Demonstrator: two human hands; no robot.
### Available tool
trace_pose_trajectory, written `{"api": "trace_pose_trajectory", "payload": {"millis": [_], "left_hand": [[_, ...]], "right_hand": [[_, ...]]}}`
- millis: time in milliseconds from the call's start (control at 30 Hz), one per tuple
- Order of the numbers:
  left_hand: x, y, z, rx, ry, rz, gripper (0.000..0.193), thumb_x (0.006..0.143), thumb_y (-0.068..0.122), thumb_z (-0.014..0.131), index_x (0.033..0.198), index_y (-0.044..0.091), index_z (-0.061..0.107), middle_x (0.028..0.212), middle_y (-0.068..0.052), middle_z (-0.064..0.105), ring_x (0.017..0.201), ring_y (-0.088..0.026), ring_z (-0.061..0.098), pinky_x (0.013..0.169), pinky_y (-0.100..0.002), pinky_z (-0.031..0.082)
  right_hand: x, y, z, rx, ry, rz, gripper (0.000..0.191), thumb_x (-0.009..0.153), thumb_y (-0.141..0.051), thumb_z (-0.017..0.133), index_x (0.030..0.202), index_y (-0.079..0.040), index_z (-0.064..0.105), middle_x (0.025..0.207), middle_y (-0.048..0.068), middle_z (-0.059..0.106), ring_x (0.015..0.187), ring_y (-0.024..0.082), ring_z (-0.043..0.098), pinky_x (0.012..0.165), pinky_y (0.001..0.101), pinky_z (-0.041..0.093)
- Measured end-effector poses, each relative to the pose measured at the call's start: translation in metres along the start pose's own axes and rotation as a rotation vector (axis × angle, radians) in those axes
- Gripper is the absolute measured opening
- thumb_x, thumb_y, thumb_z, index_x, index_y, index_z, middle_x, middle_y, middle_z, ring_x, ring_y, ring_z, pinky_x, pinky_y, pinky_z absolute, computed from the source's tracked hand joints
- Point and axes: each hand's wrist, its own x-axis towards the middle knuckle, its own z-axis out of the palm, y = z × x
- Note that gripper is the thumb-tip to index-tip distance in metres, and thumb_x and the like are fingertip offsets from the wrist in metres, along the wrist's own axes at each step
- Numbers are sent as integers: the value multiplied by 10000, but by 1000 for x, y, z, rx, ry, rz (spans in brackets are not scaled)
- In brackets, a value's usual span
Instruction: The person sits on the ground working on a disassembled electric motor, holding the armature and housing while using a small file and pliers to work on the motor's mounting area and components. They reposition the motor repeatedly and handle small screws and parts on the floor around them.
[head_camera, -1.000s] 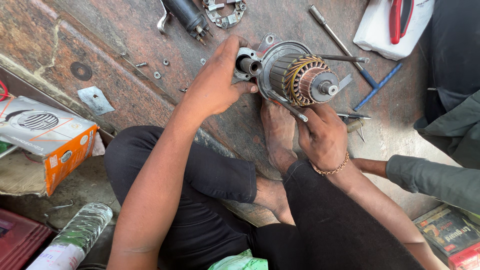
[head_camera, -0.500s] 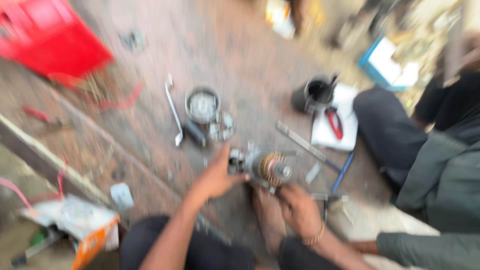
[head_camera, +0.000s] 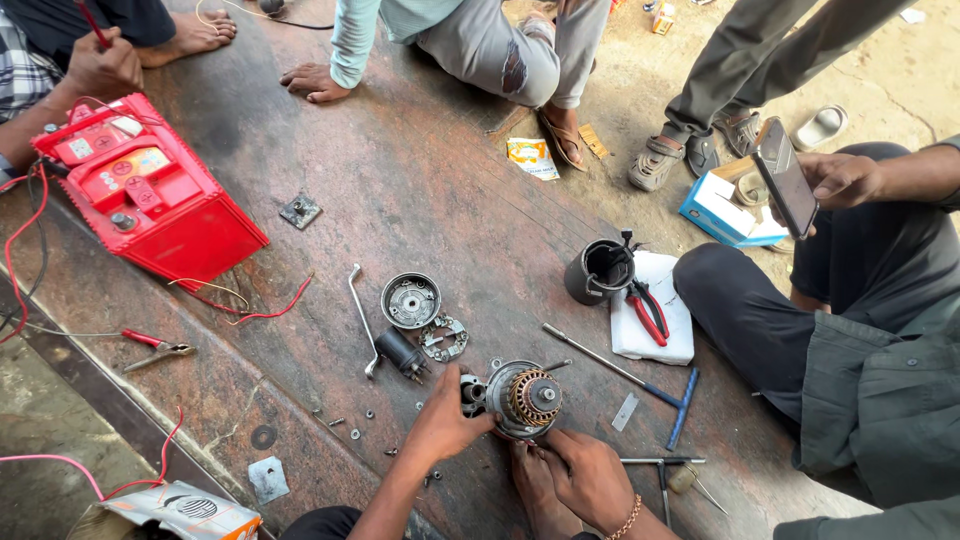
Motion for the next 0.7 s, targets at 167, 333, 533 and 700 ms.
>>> {"api": "trace_pose_trajectory", "payload": {"millis": [167,333,533,700], "left_hand": [[1,-1,0,17,-4,15,807,698,292,890,1297,14,425,1262,-209,582,1223,-358,597,1021,-438,486],[3,-5,-1,36,-28,12,837,709,327,883,1328,15,414,1275,-210,588,1229,-350,605,1025,-434,488],[3,-5,-3,87,-16,71,910,720,364,911,1343,-25,374,1327,-249,533,1258,-384,561,1036,-451,465],[4,1,-7,111,-104,-24,853,735,444,882,1303,7,420,1333,-210,560,1267,-346,587,1052,-456,485]], "right_hand": [[1,-3,-4,40,-5,-7,227,818,-108,666,1039,-65,701,907,187,729,846,417,687,707,503,547],[-1,-2,-3,34,-14,34,172,855,-143,672,994,-41,668,890,195,728,854,415,690,717,504,542],[-4,-1,-2,124,17,-21,171,858,-152,681,971,-24,668,875,205,732,832,427,697,694,500,549],[-5,-1,-5,108,-31,17,162,870,-168,695,921,-17,667,850,206,725,826,426,694,695,499,543]]}}
